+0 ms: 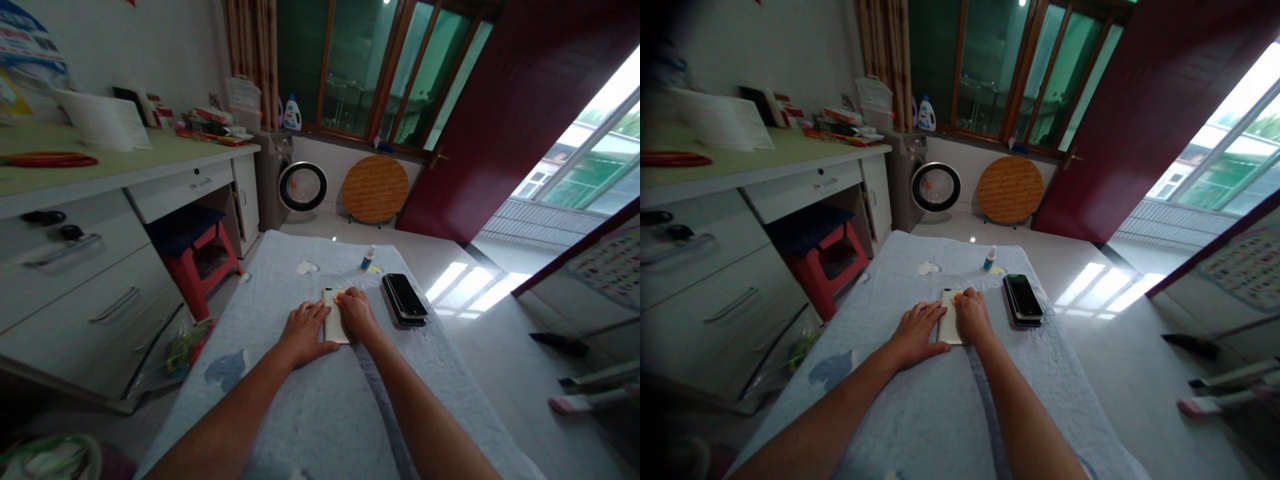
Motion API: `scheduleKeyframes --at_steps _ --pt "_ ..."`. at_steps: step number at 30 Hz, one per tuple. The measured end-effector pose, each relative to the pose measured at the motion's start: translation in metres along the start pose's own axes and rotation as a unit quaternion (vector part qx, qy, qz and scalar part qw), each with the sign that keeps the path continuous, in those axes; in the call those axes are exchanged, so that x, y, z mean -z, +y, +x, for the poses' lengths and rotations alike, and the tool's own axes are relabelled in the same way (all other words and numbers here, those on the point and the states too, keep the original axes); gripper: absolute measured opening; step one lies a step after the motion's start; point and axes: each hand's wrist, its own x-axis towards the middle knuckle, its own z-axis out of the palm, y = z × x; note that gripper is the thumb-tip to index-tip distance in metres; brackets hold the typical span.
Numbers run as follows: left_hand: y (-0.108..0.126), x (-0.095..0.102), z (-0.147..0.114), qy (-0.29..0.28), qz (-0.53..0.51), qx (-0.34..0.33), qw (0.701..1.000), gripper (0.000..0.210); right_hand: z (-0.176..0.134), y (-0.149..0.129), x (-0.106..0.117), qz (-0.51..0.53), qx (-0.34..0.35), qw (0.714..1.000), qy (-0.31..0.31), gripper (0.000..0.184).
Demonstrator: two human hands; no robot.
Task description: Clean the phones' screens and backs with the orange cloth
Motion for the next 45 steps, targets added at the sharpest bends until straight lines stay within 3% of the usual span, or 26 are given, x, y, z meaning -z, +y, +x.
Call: scheduleKeyframes --at_steps 3,8,11,16,21,32,40,45 --pt "0.0 -0.001 0.0 0.007 -0.009 0.002 1.0 0.089 0.004 -0.004 -0.003 -0.013 0.001 1.0 0.011 0.026" --pt "-0.002 -0.005 0.0 0.031 -0.019 0.003 0.999 0.092 -0.026 -0.018 -0.001 -0.029 0.073 0.997 -0.02 0.026" --pt "-0.001 -0.005 0.0 0.026 -0.017 0.003 1.0 0.091 -0.033 -0.019 -0.001 -0.04 0.076 0.996 -0.02 0.025" --pt "0.001 0.001 -0.001 0.008 -0.02 -0.002 1.0 0.089 0.004 -0.002 -0.003 -0.065 0.035 0.997 -0.021 0.028" --pt "-0.001 -0.001 0.001 0.014 -0.021 -0.005 1.0 0.09 0.044 0.011 -0.003 -0.098 -0.001 0.992 -0.081 0.029" --pt "0.0 0.0 -0.001 0.027 -0.025 -0.007 0.999 0.088 0.064 -0.02 -0.019 -0.098 0.002 0.99 -0.1 0.029" --pt "-0.001 -0.002 0.001 0.011 -0.012 0.002 1.0 0.088 0.052 0.013 -0.004 -0.075 -0.028 0.993 -0.083 0.031" --pt "-0.001 0.0 0.001 0.008 -0.012 0.002 1.0 0.088 0.016 0.016 0.0 0.0 -0.042 0.999 -0.013 0.028"
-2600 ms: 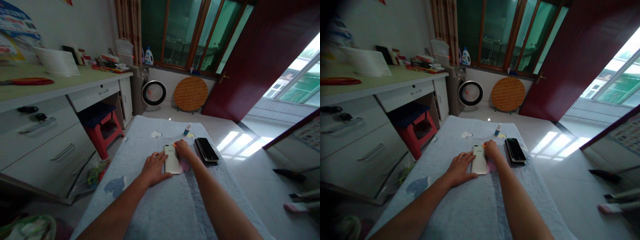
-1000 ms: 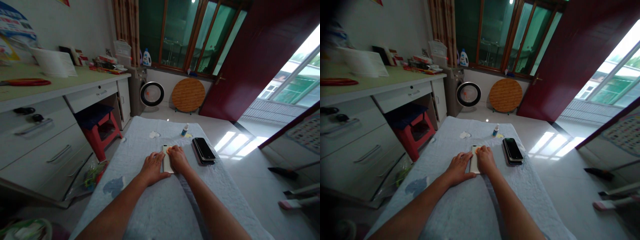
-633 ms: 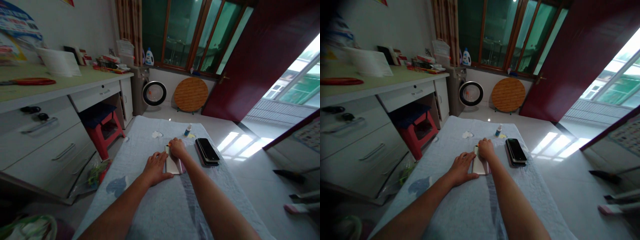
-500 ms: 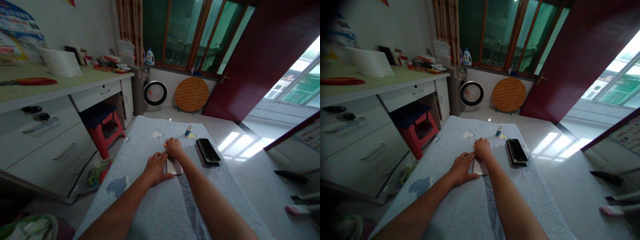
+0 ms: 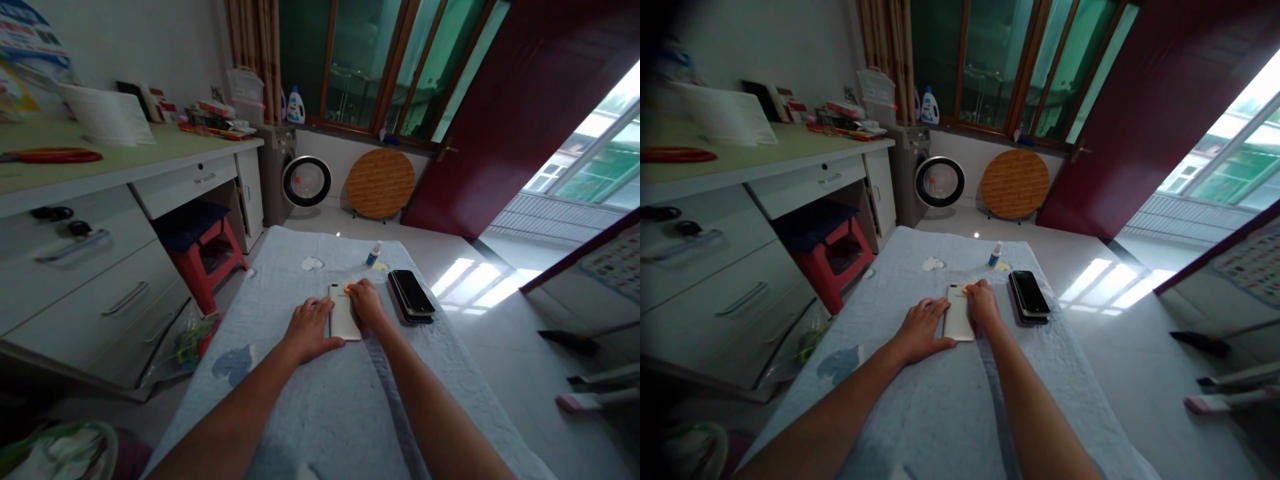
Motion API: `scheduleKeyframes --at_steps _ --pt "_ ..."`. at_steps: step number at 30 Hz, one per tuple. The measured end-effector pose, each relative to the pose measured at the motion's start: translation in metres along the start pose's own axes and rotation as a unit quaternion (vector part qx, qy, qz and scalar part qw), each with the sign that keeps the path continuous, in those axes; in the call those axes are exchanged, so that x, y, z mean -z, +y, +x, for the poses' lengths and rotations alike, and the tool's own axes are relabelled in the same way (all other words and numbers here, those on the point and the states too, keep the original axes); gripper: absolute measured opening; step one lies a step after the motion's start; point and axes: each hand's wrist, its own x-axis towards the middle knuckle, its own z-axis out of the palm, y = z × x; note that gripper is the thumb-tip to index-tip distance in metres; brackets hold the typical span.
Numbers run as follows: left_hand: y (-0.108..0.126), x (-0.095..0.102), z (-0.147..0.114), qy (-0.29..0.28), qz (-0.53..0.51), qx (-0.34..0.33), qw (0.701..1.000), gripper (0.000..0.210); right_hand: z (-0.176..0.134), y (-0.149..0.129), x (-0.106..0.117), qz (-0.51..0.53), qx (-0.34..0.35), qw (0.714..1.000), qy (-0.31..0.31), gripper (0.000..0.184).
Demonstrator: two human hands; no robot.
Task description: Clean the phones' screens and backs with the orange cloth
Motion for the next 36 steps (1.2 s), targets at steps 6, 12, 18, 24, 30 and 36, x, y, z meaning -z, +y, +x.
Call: scheduleKeyframes --at_steps 6,12,18,24,30,36 --pt "-0.002 -0.002 0.0 0.004 0.013 -0.014 1.0 0.081 -0.059 -0.008 0.011 0.094 0.059 0.994 0.007 0.023" --pt "-0.005 0.001 0.003 -0.01 0.014 -0.007 1.0 0.048 -0.094 -0.005 0.02 0.133 0.064 0.989 -0.016 0.021" --pt "-0.008 0.001 0.004 -0.011 0.018 -0.013 1.0 0.051 -0.098 -0.009 0.022 0.096 0.076 0.992 -0.026 0.02" --pt "-0.011 -0.003 0.005 -0.005 0.017 -0.016 1.0 0.051 -0.092 -0.037 0.015 0.016 0.11 0.993 -0.025 0.013" --pt "-0.012 -0.004 0.004 -0.007 0.011 -0.019 1.0 0.05 -0.086 -0.06 0.01 -0.014 0.121 0.992 -0.043 0.014" --pt "-0.011 -0.002 0.004 0.0 0.007 -0.019 1.0 0.051 -0.092 -0.031 0.023 0.046 0.093 0.994 -0.04 0.016"
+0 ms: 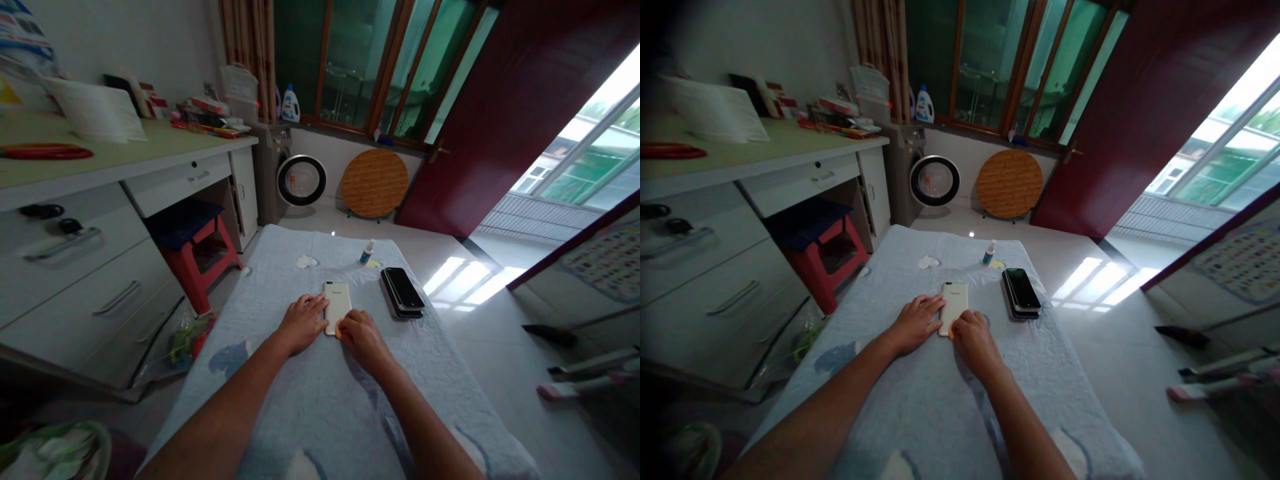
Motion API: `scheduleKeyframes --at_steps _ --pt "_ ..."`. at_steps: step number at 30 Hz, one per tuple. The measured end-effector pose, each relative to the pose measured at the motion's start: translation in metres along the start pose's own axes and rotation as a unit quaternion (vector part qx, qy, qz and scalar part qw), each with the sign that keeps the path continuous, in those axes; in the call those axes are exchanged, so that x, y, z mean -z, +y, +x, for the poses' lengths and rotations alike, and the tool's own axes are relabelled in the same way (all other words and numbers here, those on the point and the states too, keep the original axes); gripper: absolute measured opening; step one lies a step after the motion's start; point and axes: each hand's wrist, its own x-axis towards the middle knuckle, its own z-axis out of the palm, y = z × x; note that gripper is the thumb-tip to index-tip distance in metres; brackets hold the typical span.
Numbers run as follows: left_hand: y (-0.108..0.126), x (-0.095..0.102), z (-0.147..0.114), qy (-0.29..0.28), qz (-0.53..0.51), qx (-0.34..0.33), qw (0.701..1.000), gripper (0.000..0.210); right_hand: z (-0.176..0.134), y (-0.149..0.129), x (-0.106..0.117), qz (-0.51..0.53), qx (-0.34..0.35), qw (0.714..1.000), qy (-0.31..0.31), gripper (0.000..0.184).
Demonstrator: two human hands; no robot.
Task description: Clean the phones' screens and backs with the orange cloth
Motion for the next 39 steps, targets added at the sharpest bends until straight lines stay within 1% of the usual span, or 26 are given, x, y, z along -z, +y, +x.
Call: scheduleKeyframes --at_steps 3,5,10,13,16,18,21,25,29,31,34,37,39 --pt "0.0 0.0 0.0 -0.002 -0.004 0.0 1.0 0.05 -0.001 0.013 0.005 0.011 -0.013 1.0 0.002 0.018" --pt "0.0 -0.001 0.001 -0.004 -0.003 0.001 1.0 0.05 0.006 0.019 0.004 0.004 -0.017 1.0 0.007 0.02" --pt "0.0 0.002 0.0 -0.013 -0.008 0.005 1.0 0.053 0.049 0.032 -0.006 -0.036 -0.035 0.999 0.02 0.021" --pt "0.002 0.007 -0.002 -0.03 -0.024 0.002 0.999 0.066 0.076 0.041 -0.014 -0.055 -0.061 0.996 0.034 0.024" --pt "0.004 0.011 -0.004 -0.045 -0.031 0.0 0.999 0.084 0.092 0.043 -0.021 -0.07 -0.07 0.994 0.046 0.029" --pt "0.005 0.013 -0.005 -0.046 -0.032 0.003 0.998 0.089 0.094 0.041 -0.024 -0.07 -0.056 0.994 0.054 0.028" --pt "0.005 0.012 -0.005 -0.035 -0.04 0.004 0.999 0.093 0.085 0.033 -0.028 -0.053 -0.009 0.997 0.058 0.024" --pt "0.004 0.007 -0.004 -0.014 -0.04 0.017 0.999 0.098 0.057 0.015 -0.029 -0.022 0.032 0.998 0.042 0.024" --pt "0.004 0.002 -0.003 0.003 -0.034 0.028 0.999 0.102 0.024 -0.003 -0.025 0.008 0.073 0.997 0.012 0.019" --pt "0.004 0.002 -0.003 0.005 -0.033 0.03 0.999 0.102 0.016 -0.008 -0.023 0.009 0.078 0.997 -0.004 0.018" --pt "0.006 0.003 -0.004 0.003 -0.035 0.03 0.999 0.097 0.023 -0.01 -0.021 -0.02 0.068 0.997 -0.024 0.017" --pt "0.006 0.004 -0.005 0.006 -0.044 0.023 0.999 0.095 0.049 -0.007 -0.019 -0.075 0.071 0.994 -0.048 0.019" --pt "0.005 0.004 -0.005 0.013 -0.052 0.016 0.998 0.098 0.07 -0.005 -0.017 -0.11 0.079 0.989 -0.064 0.023"
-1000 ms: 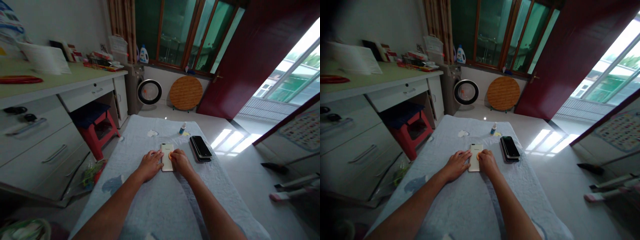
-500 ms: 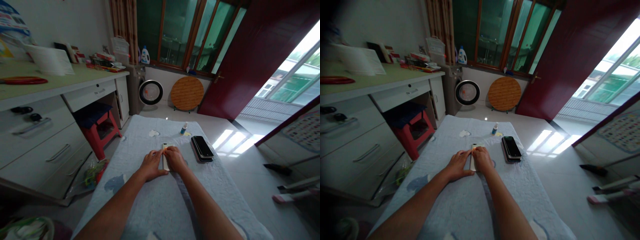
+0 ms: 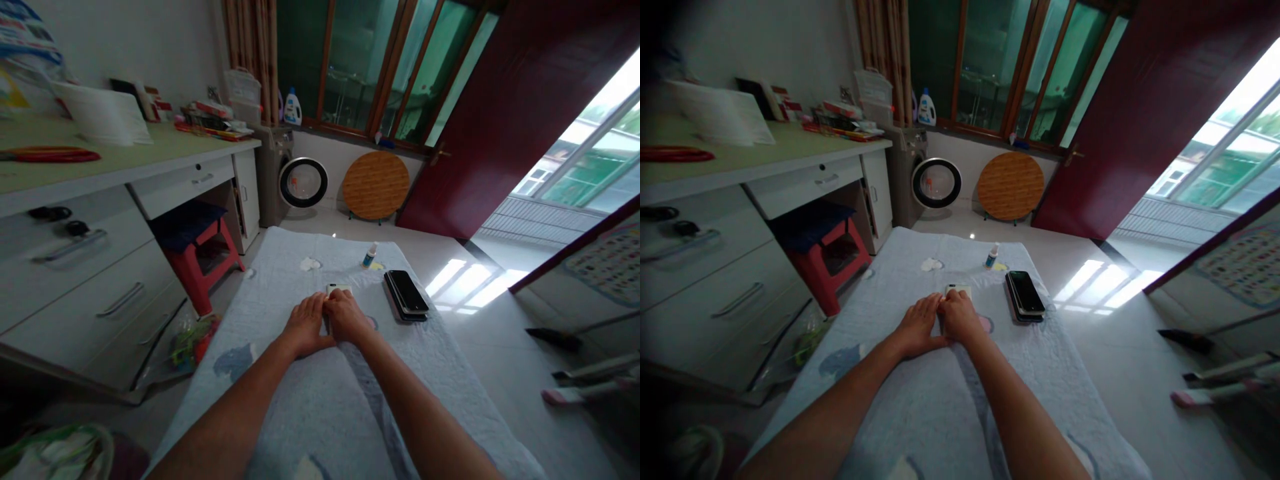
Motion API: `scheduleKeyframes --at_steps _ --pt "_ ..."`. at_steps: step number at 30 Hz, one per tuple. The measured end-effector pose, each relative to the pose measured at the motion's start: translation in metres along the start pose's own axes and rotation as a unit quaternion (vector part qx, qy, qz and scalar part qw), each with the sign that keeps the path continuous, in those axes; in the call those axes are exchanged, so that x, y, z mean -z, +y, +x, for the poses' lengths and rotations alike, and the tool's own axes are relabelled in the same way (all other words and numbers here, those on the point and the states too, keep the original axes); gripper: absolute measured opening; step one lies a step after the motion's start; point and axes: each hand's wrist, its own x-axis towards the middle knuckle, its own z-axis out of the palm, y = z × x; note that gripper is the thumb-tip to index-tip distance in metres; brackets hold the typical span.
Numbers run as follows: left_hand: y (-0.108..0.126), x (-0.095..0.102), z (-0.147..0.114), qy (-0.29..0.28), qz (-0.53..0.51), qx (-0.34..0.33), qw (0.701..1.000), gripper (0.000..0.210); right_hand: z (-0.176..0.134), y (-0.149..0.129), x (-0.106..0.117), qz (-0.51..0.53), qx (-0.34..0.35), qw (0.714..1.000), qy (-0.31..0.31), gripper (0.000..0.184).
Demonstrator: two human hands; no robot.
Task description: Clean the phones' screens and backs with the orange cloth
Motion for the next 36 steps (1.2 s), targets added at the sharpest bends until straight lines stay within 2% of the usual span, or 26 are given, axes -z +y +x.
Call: scheduleKeyframes --at_steps 5,9,12,17,22,26,32,36 --pt "-0.001 -0.001 0.001 0.006 -0.004 0.002 1.0 0.108 0.039 0.012 0.006 -0.045 -0.051 0.998 -0.018 0.029" --pt "-0.002 -0.003 0.001 0.01 0.003 0.005 1.0 0.11 0.046 0.015 0.006 -0.04 -0.051 0.998 -0.012 0.029" --pt "-0.002 -0.004 0.001 0.024 -0.002 0.006 1.0 0.11 0.038 0.014 0.003 -0.025 -0.037 0.999 -0.009 0.028" --pt "0.0 -0.004 0.0 0.026 -0.006 0.012 1.0 0.108 0.01 0.009 0.0 0.003 0.031 0.999 -0.018 0.027" --pt "0.004 -0.002 -0.001 0.032 0.0 0.02 0.999 0.106 -0.023 -0.001 0.01 0.032 0.078 0.994 -0.065 0.019" --pt "0.006 0.001 -0.001 0.02 0.011 0.027 0.999 0.105 -0.034 -0.006 0.015 0.045 0.104 0.991 -0.067 0.019" --pt "0.0 -0.004 0.0 0.009 0.017 0.017 1.0 0.102 -0.004 0.01 0.006 0.0 0.11 0.993 -0.031 0.022" --pt "-0.002 -0.005 0.0 0.024 0.016 0.007 1.0 0.101 0.029 0.024 0.002 -0.031 0.055 0.998 -0.008 0.026"
